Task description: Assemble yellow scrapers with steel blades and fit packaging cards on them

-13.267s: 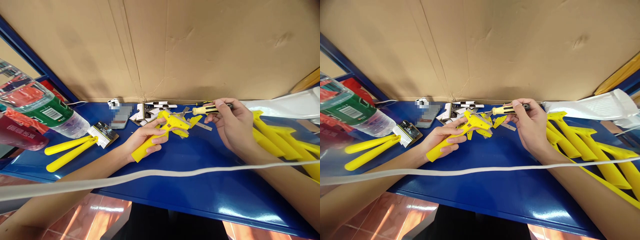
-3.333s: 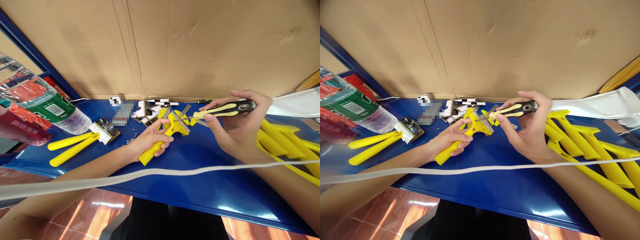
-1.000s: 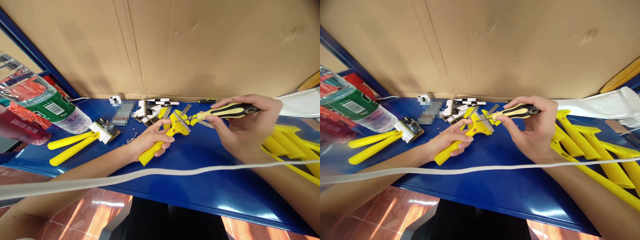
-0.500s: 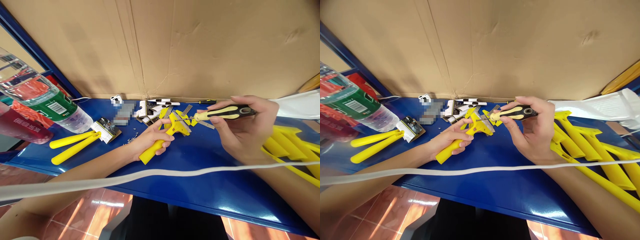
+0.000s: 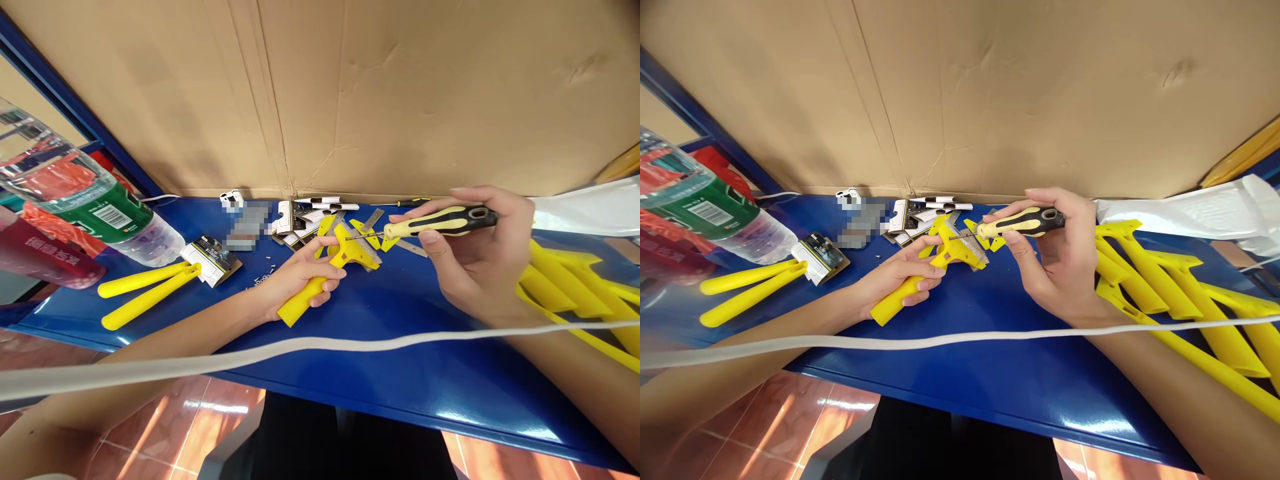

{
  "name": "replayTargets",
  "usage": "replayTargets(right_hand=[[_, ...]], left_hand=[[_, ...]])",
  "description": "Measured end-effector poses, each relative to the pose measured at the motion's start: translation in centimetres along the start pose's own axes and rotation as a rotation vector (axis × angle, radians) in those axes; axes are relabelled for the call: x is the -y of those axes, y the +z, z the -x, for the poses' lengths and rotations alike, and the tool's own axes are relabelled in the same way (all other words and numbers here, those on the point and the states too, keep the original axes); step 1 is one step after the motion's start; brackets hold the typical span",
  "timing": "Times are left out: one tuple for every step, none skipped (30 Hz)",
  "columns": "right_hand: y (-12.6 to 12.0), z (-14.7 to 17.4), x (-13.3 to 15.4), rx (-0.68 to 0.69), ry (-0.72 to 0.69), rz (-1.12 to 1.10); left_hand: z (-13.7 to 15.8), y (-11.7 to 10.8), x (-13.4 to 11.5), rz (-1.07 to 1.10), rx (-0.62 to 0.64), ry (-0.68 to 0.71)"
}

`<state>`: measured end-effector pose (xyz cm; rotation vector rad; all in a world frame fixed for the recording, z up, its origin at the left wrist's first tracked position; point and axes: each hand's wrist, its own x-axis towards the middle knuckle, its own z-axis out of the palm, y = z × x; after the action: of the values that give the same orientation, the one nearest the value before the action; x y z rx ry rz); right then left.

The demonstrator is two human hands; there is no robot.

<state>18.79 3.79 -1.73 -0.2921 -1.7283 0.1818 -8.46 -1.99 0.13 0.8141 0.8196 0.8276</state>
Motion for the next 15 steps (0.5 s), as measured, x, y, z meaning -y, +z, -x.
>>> replayTargets(right_hand=[[0.1,-0.1,0.0,-0.009,-0.002,0.006],[0.1,-0.1,0.1,-0.021,0.007,0.013],[0.1,-0.2,0.1,-0.033,0.019,0.020],[0.1,-0.2,0.0,-0.048,0.028,0.031],[0.0,-0.2,-0.1,-0.070,0.030,0.047],[-0.1,-0.2,-0.3,-0.102,0.029,0.069],[-0.2,-0.2,-0.5,-0.138,0.020,0.098],[-0.3,-0.1,-0.7,-0.175,0.011,0.134],[-0.4,-0.1,-1.0,-0.207,0.007,0.169],[-0.4,0.0,-1.1,-0.228,0.013,0.194],[-0.5,0.0,-1.2,-0.228,0.025,0.197],[-0.5,0.1,-1.3,-0.207,0.043,0.174],[-0.5,0.1,-1.3,-0.170,0.067,0.128],[-0.5,0.1,-1.2,-0.126,0.095,0.070],[-0.5,0.1,-1.0,-0.083,0.116,0.011]], left_hand=[[0.0,0.0,0.0,-0.002,0.003,0.001],[0.0,-0.1,0.1,-0.007,0.006,0.001],[0.0,-0.1,0.1,-0.014,0.009,0.001],[0.0,-0.1,0.1,-0.019,0.010,0.000],[0.0,-0.2,0.1,-0.024,0.010,0.001],[0.0,-0.2,0.1,-0.030,0.011,0.002],[0.0,-0.2,0.2,-0.038,0.015,0.004],[0.0,-0.2,0.2,-0.045,0.019,0.006],[0.0,-0.2,0.2,-0.053,0.026,0.007],[0.0,-0.2,0.2,-0.059,0.034,0.007],[0.0,-0.3,0.3,-0.065,0.042,0.006],[0.0,-0.3,0.3,-0.070,0.046,0.004],[0.0,-0.2,0.3,-0.076,0.048,0.002],[0.1,-0.2,0.3,-0.081,0.048,0.001],[0.1,-0.1,0.3,-0.085,0.046,0.001]])
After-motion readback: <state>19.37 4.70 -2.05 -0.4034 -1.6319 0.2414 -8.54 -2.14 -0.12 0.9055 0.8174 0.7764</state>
